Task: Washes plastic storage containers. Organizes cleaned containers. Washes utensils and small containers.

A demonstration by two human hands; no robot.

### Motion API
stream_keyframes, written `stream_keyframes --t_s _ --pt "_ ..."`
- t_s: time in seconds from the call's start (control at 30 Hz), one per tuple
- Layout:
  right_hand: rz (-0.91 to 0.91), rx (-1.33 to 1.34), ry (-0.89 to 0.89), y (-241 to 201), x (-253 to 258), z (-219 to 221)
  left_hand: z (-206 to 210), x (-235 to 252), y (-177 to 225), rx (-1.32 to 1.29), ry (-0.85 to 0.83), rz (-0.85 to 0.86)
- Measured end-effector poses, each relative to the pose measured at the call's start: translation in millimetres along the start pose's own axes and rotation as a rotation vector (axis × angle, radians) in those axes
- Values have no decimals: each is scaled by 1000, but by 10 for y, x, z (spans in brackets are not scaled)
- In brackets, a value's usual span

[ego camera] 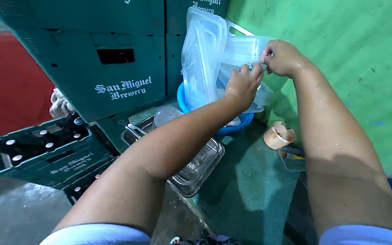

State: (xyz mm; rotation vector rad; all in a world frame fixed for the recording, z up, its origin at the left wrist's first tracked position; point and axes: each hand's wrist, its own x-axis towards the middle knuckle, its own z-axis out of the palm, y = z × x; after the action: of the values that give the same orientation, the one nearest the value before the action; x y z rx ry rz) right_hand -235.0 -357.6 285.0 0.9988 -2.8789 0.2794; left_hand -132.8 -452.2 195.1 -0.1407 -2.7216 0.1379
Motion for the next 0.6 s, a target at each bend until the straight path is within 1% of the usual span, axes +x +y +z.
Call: stream_keyframes --t_s 0.2,0.27,0.37,0.5,0.6 --pt "-69 -136 -14 -200 28 -41 -53 87 -47 82 57 -12" --pt "-93 -173 -30 -256 32 -4 -95 121 -58 78 26 -15" --pt "-123 -176 -39 -286 45 63 -161 158 -101 -1 -55 -42" --pt "-183 -151 0 -244 39 144 -185 176 -157 -23 -94 -72" --pt "-233 -254 45 -170 31 208 -217 159 -208 -83 -125 -97"
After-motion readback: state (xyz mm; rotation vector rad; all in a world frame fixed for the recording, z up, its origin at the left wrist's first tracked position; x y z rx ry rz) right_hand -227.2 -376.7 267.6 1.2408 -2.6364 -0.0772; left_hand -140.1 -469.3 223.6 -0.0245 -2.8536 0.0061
